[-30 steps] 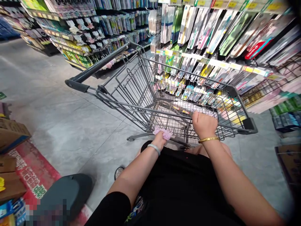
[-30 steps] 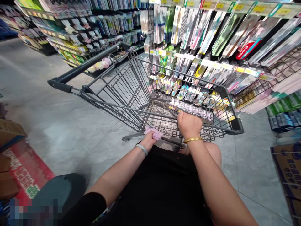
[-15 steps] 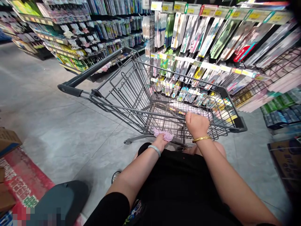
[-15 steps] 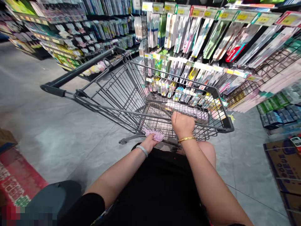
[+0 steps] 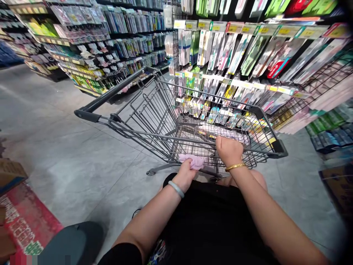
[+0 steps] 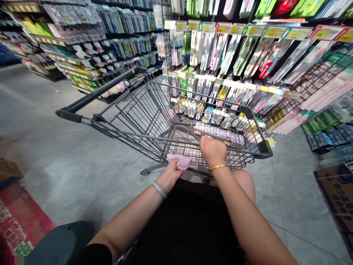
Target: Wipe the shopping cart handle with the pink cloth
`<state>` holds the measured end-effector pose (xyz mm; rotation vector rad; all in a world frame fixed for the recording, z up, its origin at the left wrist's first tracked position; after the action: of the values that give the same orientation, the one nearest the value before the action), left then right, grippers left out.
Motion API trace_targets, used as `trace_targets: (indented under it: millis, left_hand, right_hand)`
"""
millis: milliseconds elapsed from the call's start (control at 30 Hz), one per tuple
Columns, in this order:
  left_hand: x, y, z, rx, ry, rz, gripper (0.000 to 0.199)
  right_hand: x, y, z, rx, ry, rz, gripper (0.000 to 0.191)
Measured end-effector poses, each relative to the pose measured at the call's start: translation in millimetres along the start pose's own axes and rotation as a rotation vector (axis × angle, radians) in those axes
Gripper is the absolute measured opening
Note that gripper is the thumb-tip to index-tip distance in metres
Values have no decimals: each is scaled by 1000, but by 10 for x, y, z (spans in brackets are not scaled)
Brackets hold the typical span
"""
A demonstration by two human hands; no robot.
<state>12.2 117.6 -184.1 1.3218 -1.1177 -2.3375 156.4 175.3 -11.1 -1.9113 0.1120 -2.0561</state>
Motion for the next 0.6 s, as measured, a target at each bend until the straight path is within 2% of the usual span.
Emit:
trace_targets:
  millis: [67,133,167,233,300,367,400,467,533,600]
  left_hand:
    - [111,178,190,-132,24,52,28]
    - [180,415,462,-333,15,88,40]
    - [179,571,648,-486,-30,92,45]
    - [117,978,1069,-887,-216,133,50]
    - [-8,1422,1410,-1299,-506,283,48]
    - [-176,1699,1621,-1544,-842,495,42]
    - [-271,1765,1687,-1601,-1011,579,39]
    - [-458,1806,1751,-1621,-1308,675,39]
    - [-620,1804,1749,-1566,-1508,701,44]
    - [-755,1811,1727,-1485,-1583,676,48]
  right_hand:
    - [-3,-3,-5,7,-10,4,60]
    - [-2,-8,-10,12,-21,12,60]
    - [-1,-9,-12,14,-28,14,60]
    - [0,-10,-17,14,-40,17,60]
    - [-4,-10,-27,24,-49,14,59]
    - [-8,-12,-35,40,-60,10,58]
    - [-11,-13,-35,47,-67,5,58]
    - [-12,-16,-21,48,-94,-17,57]
    - [36,-13,-25,54,-163,-17,55]
    - [191,-7,-130,126,-296,56,48]
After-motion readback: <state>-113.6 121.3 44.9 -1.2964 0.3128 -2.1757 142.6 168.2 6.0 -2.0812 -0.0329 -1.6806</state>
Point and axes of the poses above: each hand's wrist, its own y-axis away from the middle knuckle, its own x-axis out of the back of the hand, z = x × y, the point moved 8 cm from there along -y, towards the middle knuckle, and after that the axes turned 11 degrees about x, right-handed, at the moved point
